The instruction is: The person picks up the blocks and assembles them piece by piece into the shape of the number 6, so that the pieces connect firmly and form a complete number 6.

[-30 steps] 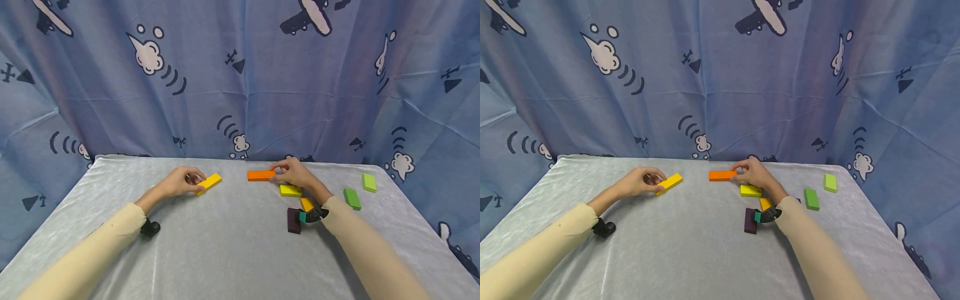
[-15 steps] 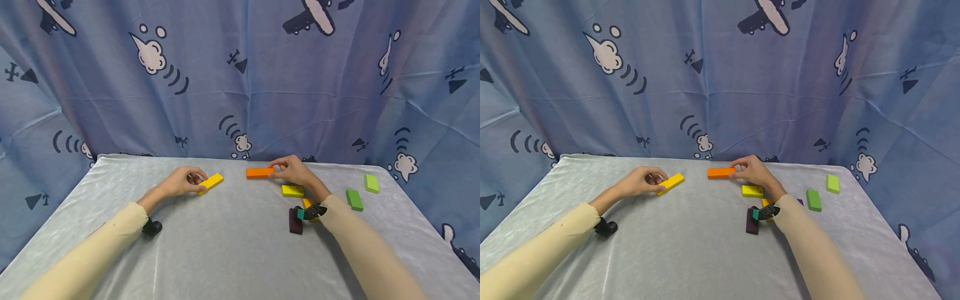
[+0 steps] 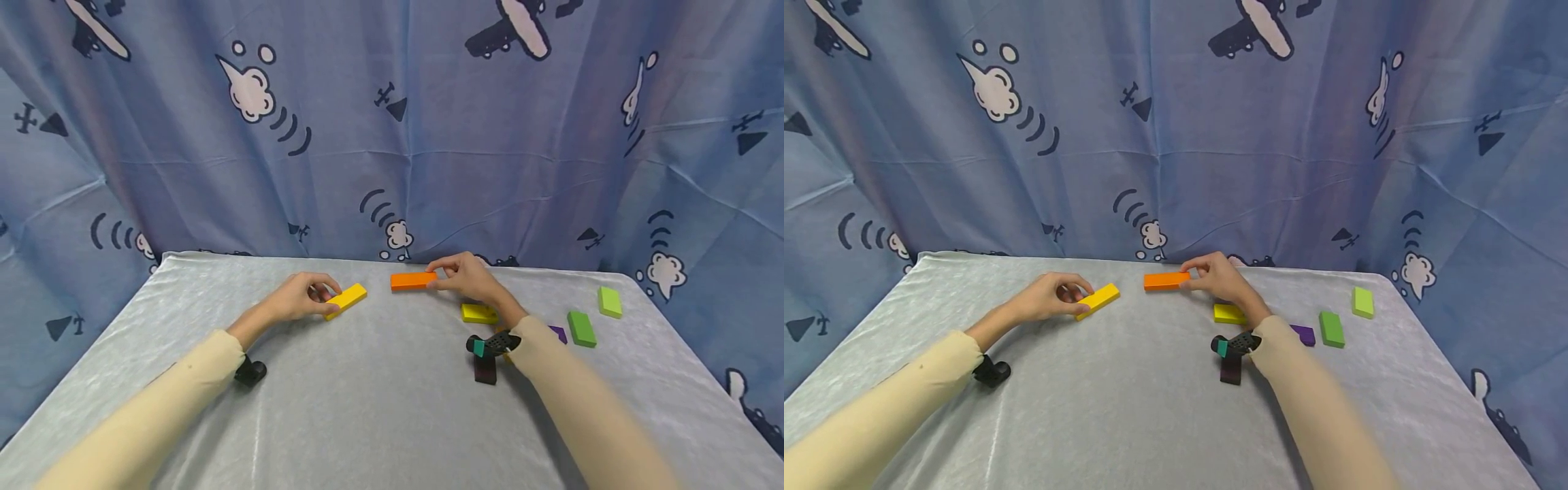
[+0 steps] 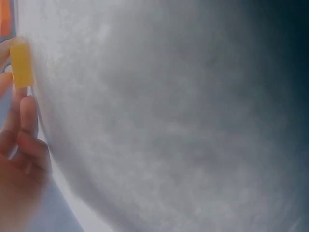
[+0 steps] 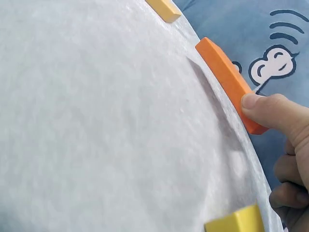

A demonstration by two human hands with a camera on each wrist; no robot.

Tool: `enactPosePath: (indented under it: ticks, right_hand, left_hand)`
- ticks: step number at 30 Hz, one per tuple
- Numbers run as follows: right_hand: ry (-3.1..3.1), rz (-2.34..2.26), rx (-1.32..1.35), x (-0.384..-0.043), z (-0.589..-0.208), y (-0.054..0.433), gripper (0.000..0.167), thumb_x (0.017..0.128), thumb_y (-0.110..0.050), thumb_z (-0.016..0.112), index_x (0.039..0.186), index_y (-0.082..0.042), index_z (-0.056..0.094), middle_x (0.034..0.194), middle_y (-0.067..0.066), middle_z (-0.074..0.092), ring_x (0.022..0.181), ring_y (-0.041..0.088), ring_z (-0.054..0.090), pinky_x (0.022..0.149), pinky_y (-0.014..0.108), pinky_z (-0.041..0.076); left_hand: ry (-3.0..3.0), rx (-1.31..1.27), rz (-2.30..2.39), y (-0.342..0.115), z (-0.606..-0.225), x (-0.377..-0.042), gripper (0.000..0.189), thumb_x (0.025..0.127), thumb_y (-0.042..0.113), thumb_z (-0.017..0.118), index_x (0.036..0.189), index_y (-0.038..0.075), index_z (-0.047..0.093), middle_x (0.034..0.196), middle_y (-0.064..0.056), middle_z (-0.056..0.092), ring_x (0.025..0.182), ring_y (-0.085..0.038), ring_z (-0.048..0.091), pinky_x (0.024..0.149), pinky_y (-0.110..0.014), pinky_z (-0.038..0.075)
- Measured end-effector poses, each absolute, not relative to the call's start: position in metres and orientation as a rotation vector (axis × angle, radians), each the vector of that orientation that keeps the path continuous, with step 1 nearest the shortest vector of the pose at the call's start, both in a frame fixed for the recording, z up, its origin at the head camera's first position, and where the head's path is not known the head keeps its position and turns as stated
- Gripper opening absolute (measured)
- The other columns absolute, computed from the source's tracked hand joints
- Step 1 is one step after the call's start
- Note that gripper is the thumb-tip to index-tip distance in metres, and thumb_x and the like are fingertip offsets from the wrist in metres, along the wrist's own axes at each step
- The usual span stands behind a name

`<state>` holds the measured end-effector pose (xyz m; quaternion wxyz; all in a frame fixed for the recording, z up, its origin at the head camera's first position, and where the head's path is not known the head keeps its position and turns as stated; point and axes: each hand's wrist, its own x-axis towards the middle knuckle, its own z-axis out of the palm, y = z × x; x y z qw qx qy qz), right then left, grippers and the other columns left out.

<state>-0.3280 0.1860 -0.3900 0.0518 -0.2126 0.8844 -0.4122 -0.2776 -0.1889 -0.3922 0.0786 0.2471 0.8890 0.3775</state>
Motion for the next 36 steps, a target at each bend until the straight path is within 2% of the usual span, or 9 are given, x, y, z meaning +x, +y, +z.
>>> enactPosePath:
  ticks: [6, 17, 36]
  right_hand:
    - [2.64, -1.313, -0.734, -0.329, -0.39, 0.175, 0.029, 0.085, -0.017, 0.086, 0.11, -0.006, 0.078, 0.057, -0.004, 0.027, 0.051, 0.015, 0.024, 0.053, 0.028, 0.023]
    - [2.64, -1.31, -0.696, -0.335, -0.394, 0.165, 0.028, 0.084, -0.018, 0.086, 0.11, -0.01, 0.079, 0.057, -0.002, 0.029, 0.05, 0.016, 0.026, 0.052, 0.027, 0.023]
    - [2.623, -1.307, -0.777, -0.343, -0.4, 0.148, 0.027, 0.084, -0.014, 0.086, 0.109, -0.006, 0.079, 0.058, -0.003, 0.029, 0.051, 0.016, 0.027, 0.052, 0.027, 0.022]
  left_hand:
    - [2.664, 0.75, 1.124, -0.189, -0.391, -0.277, 0.028, 0.088, 0.017, 0.083, 0.113, 0.008, 0.074, 0.093, -0.002, 0.069, 0.081, -0.018, 0.065, 0.075, -0.035, 0.054]
    - [2.665, 0.749, 1.113, -0.187, -0.39, -0.276, 0.028, 0.088, 0.016, 0.083, 0.114, 0.008, 0.073, 0.092, -0.002, 0.069, 0.081, -0.018, 0.064, 0.075, -0.034, 0.054]
    - [2.665, 0.746, 1.114, -0.188, -0.39, -0.278, 0.029, 0.088, 0.016, 0.083, 0.114, 0.008, 0.073, 0.092, -0.002, 0.069, 0.08, -0.018, 0.064, 0.074, -0.034, 0.054]
